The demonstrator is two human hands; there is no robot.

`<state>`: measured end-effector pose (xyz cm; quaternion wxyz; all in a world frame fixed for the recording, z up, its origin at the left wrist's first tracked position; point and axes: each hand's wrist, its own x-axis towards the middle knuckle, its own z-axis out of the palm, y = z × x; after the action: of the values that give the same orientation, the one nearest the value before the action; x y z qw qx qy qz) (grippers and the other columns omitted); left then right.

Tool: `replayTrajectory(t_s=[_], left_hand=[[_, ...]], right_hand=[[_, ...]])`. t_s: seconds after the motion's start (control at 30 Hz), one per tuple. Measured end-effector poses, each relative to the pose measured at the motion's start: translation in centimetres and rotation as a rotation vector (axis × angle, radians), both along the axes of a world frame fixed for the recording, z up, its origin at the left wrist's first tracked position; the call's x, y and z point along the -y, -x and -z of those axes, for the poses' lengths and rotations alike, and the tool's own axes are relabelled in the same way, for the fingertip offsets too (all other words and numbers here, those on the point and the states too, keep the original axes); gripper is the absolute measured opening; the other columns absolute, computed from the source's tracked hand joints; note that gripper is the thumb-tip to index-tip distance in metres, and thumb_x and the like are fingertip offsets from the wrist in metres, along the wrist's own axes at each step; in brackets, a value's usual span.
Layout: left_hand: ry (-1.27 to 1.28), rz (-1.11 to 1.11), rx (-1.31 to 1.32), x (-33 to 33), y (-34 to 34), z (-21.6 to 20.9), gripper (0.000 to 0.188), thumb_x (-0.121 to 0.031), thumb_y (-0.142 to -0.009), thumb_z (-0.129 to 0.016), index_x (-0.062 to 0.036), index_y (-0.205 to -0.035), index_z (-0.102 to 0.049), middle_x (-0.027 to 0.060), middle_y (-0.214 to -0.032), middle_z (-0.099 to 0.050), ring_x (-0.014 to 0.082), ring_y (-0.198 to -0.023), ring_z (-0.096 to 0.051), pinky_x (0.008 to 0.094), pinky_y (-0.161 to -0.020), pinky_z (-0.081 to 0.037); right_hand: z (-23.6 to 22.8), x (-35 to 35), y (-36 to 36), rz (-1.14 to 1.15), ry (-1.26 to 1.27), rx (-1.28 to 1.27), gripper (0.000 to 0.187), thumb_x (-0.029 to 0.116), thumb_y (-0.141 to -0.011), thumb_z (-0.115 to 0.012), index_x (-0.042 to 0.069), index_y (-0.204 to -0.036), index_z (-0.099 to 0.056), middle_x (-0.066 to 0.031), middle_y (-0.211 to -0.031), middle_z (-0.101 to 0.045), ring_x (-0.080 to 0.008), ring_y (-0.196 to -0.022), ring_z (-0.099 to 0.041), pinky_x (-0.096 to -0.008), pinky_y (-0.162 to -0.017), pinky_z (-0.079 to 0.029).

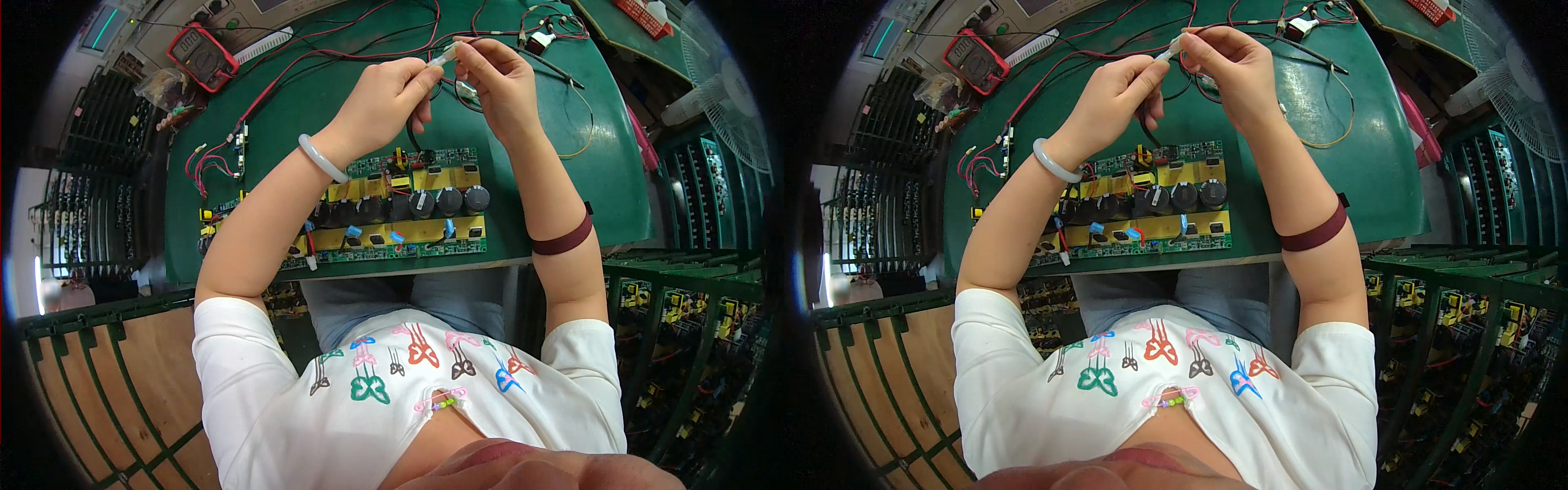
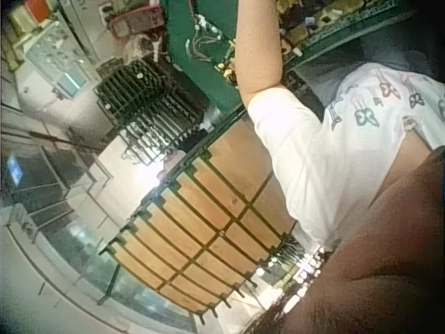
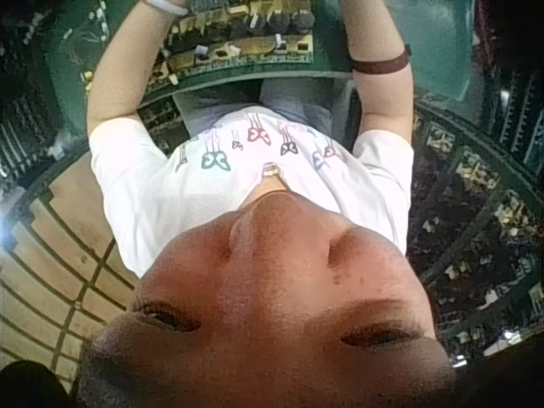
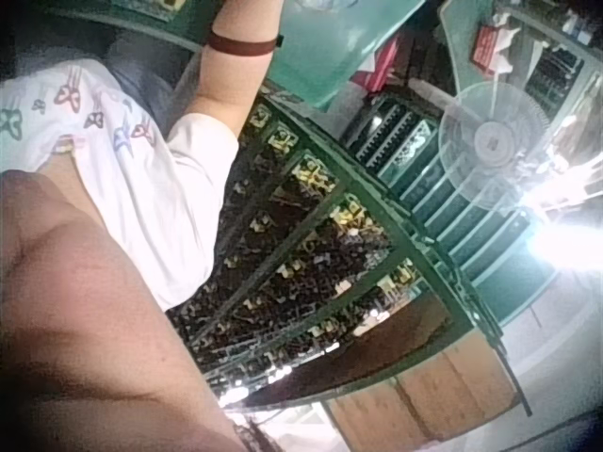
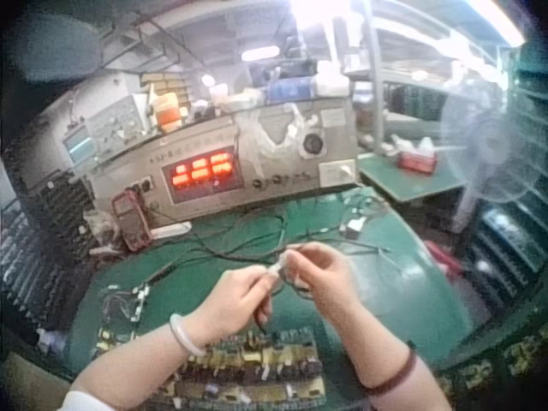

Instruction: Test electronic components on circuit boards using a multimeter and power supply probes.

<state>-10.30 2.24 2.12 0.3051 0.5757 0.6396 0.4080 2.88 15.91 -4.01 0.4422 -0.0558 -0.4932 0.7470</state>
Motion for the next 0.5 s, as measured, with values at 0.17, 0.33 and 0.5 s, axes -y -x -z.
replayTrajectory(t_s=[0.17,0.33,0.5], left_hand=[[-0.016,0.015,-0.009,0.08,0.03,-0.01,0.039,-0.035,-0.106,-0.049,-0.0028,-0.085,-0.057,0.0029,-0.068,-0.062,0.0116,-0.057,-0.063,0.0233,-0.054,-0.047],[-0.019,0.009,-0.007,0.14,0.02,-0.03,0.038,-0.034,-0.106,-0.05,-0.0028,-0.085,-0.057,0.0029,-0.068,-0.062,0.0115,-0.058,-0.063,0.0235,-0.054,-0.048],[-0.035,0.002,-0.064,0.07,0.15,-0.05,0.037,-0.033,-0.105,-0.05,-0.0027,-0.086,-0.059,0.0028,-0.067,-0.062,0.0116,-0.058,-0.063,0.0239,-0.055,-0.048]], right_hand=[[0.2,-0.15,-0.02,-0.013,-0.001,0.018,0.021,0.015,-0.088,-0.077,0.001,-0.104,-0.072,-0.0059,-0.093,-0.073,-0.0107,-0.08,-0.067,-0.0239,-0.074,-0.053],[0.01,-0.09,-0.13,-0.026,-0.009,0.026,0.022,0.016,-0.089,-0.077,0.001,-0.104,-0.072,-0.0057,-0.093,-0.073,-0.0105,-0.08,-0.066,-0.0237,-0.073,-0.053],[0.18,-0.18,-0.12,-0.061,0.035,0.046,0.022,0.016,-0.09,-0.076,0.001,-0.105,-0.071,-0.0054,-0.092,-0.073,-0.0099,-0.08,-0.066,-0.0233,-0.073,-0.052]])
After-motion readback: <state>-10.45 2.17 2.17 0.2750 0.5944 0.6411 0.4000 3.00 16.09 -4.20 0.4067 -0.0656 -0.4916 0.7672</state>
